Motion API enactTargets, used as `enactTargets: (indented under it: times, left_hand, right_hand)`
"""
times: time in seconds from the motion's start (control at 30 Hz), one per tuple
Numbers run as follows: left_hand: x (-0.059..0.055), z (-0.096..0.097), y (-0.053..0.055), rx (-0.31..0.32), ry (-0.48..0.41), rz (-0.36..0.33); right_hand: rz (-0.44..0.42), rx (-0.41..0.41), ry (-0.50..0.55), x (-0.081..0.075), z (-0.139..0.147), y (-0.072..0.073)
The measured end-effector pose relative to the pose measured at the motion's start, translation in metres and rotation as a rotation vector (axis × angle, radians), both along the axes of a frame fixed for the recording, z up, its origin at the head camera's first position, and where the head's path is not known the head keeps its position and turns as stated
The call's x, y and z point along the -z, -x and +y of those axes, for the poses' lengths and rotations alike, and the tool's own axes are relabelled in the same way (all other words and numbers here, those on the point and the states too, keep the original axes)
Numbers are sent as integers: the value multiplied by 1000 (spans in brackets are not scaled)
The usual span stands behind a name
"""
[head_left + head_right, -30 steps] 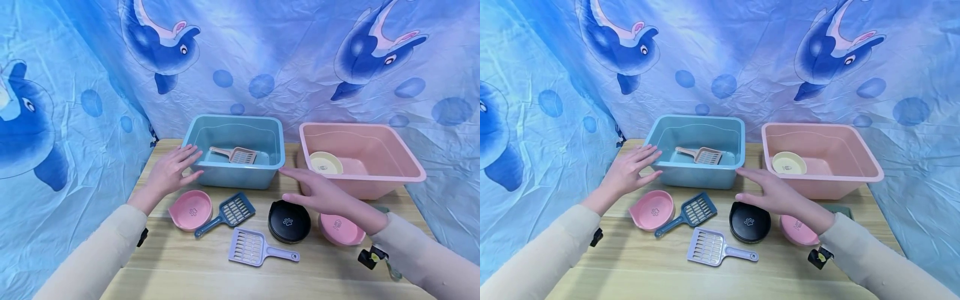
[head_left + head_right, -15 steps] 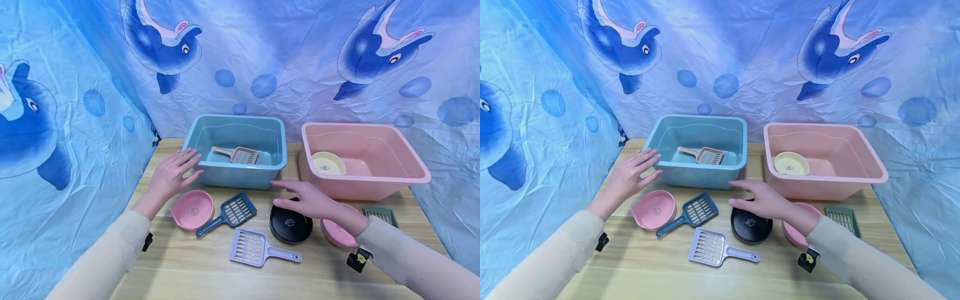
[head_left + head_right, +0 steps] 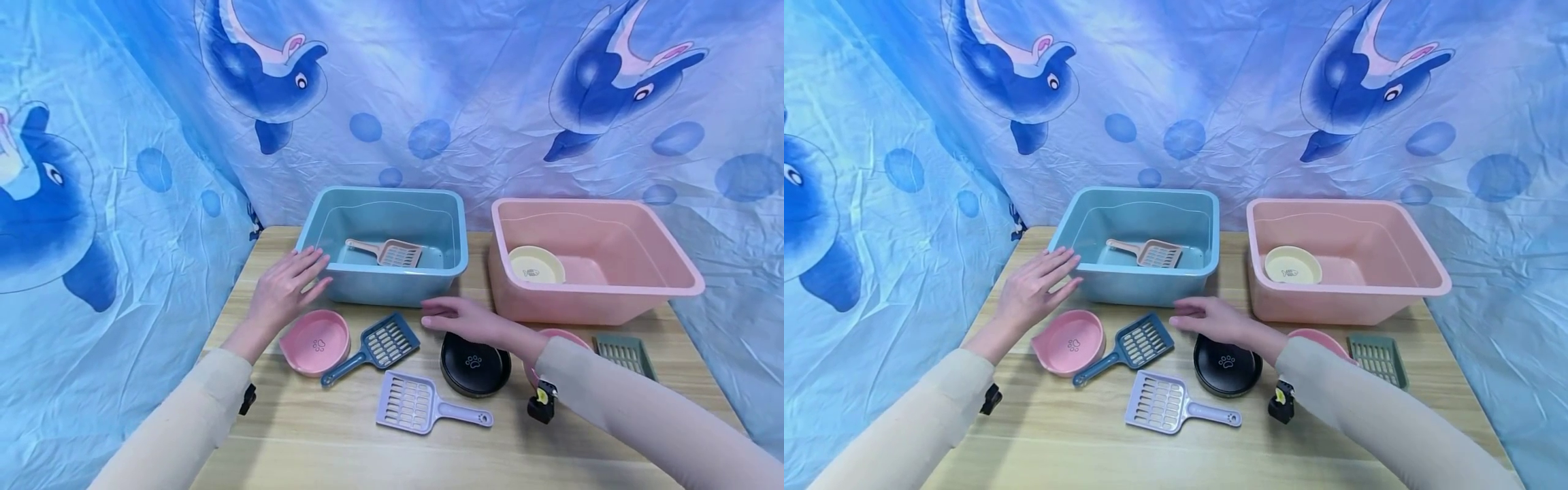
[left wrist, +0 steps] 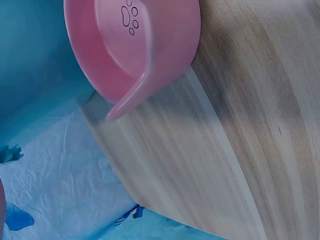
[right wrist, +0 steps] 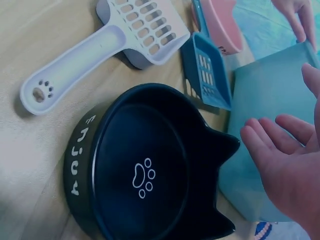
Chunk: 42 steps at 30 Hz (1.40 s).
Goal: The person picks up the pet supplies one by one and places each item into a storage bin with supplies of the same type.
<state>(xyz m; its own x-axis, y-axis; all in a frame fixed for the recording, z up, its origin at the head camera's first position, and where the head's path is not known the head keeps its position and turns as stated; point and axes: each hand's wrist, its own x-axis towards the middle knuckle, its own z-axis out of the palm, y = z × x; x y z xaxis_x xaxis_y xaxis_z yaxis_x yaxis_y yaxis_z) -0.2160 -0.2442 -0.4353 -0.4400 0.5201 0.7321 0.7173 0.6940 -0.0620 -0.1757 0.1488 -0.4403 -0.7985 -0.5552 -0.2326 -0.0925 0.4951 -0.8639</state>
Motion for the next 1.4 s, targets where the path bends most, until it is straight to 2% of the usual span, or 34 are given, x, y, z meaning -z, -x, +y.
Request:
enactTargets:
  times: [0.17, 0.37, 0.6, 0.9, 1.27, 1.4]
  left_hand:
    - [2, 2, -1, -16, -3, 6]
    - [5, 4, 0, -46, 13, 31]
    - [7, 4, 3, -41, 6, 74]
    - [6, 3, 2, -39, 0, 55]
    - [8, 6, 2, -41, -34, 60]
    - [9, 6, 1, -50, -44, 68]
  right_hand:
    - [-83, 16, 30, 11, -12, 12]
    - [-215, 14, 121, 22, -24, 25]
    - [-275, -11, 52, 25, -35, 35]
    - [-415, -16, 26, 35, -46, 49]
    - [-427, -41, 29, 39, -53, 48]
    - [-401, -41, 34, 43, -56, 49]
